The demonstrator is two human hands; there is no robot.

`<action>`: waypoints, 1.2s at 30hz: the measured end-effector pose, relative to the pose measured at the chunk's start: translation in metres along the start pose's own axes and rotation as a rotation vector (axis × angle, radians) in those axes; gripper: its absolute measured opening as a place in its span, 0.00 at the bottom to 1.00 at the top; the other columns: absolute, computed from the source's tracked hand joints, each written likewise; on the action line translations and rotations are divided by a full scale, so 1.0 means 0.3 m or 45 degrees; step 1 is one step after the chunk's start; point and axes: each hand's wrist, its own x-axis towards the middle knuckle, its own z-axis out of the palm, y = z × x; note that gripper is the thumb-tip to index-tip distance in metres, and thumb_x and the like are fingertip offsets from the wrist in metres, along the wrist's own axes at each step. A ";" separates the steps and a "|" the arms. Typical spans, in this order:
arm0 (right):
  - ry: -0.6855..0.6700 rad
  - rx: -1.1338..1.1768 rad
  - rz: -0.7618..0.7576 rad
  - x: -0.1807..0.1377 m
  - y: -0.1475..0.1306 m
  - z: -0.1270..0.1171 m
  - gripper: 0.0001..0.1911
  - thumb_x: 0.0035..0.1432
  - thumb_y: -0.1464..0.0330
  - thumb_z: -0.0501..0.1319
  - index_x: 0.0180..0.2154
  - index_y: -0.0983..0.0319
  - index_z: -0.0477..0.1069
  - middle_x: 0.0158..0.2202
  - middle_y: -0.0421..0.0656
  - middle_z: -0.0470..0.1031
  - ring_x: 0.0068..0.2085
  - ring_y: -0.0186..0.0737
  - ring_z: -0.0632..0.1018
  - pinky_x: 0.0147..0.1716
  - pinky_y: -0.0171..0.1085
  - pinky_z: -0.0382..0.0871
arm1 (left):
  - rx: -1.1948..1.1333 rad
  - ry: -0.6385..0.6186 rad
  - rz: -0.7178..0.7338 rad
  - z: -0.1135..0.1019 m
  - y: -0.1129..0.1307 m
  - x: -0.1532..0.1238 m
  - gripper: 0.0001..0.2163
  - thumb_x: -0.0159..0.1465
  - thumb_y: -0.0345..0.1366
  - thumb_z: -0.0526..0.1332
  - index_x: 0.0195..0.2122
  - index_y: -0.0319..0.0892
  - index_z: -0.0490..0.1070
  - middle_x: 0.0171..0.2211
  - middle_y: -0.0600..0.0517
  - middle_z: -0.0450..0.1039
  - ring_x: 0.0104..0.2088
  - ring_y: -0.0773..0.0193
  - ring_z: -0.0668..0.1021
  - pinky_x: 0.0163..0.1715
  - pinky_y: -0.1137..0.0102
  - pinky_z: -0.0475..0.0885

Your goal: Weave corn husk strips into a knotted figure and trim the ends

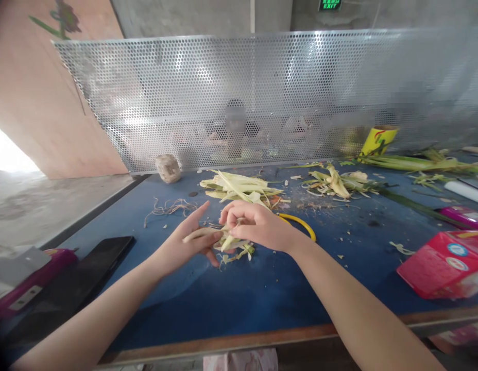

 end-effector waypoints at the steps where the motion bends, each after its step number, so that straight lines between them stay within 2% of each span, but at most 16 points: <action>1: 0.013 -0.046 -0.006 0.000 0.001 0.001 0.06 0.51 0.73 0.54 0.23 0.62 0.60 0.39 0.42 0.62 0.35 0.33 0.68 0.32 0.34 0.66 | -0.001 0.002 -0.006 0.001 0.005 -0.003 0.46 0.56 0.28 0.61 0.62 0.40 0.22 0.26 0.50 0.76 0.22 0.62 0.77 0.22 0.67 0.74; 6: 0.043 -0.345 -0.080 0.010 0.012 0.012 0.06 0.50 0.75 0.56 0.23 0.63 0.60 0.38 0.42 0.65 0.35 0.32 0.67 0.34 0.33 0.62 | 0.012 -0.018 -0.035 0.002 0.010 -0.009 0.46 0.55 0.28 0.61 0.62 0.41 0.22 0.25 0.52 0.75 0.20 0.62 0.77 0.22 0.67 0.74; 11: 0.016 -0.320 -0.094 0.014 0.015 0.015 0.06 0.53 0.72 0.55 0.25 0.62 0.60 0.39 0.43 0.65 0.34 0.31 0.67 0.30 0.31 0.62 | 0.028 -0.018 -0.014 -0.004 -0.004 -0.006 0.46 0.54 0.29 0.61 0.62 0.42 0.23 0.25 0.52 0.74 0.20 0.64 0.76 0.22 0.66 0.75; 17: -0.016 -0.425 -0.122 0.010 0.025 0.014 0.05 0.48 0.75 0.56 0.25 0.63 0.61 0.39 0.42 0.66 0.33 0.31 0.67 0.31 0.31 0.61 | 0.064 -0.024 0.011 -0.007 -0.009 -0.007 0.46 0.54 0.29 0.61 0.62 0.41 0.23 0.22 0.54 0.71 0.21 0.63 0.75 0.22 0.65 0.76; 22: -0.096 -0.456 -0.157 0.005 0.028 0.017 0.07 0.46 0.78 0.57 0.25 0.62 0.59 0.39 0.40 0.65 0.34 0.30 0.67 0.34 0.31 0.60 | 0.099 -0.025 0.021 -0.011 -0.014 -0.007 0.46 0.53 0.30 0.62 0.62 0.42 0.25 0.21 0.55 0.70 0.20 0.62 0.75 0.22 0.64 0.75; 28: -0.203 -0.477 -0.128 -0.004 0.012 0.020 0.09 0.45 0.78 0.57 0.25 0.61 0.58 0.43 0.39 0.63 0.38 0.31 0.68 0.41 0.32 0.61 | 0.115 -0.006 0.025 -0.013 -0.023 -0.002 0.47 0.53 0.28 0.62 0.62 0.37 0.24 0.21 0.54 0.72 0.23 0.62 0.76 0.26 0.63 0.75; 36: -0.132 -0.575 -0.155 -0.001 0.018 0.028 0.09 0.47 0.77 0.57 0.26 0.61 0.57 0.42 0.39 0.63 0.39 0.31 0.69 0.42 0.33 0.61 | 0.109 -0.006 -0.013 -0.009 -0.017 -0.003 0.46 0.53 0.27 0.61 0.62 0.36 0.23 0.22 0.54 0.73 0.25 0.64 0.75 0.29 0.62 0.74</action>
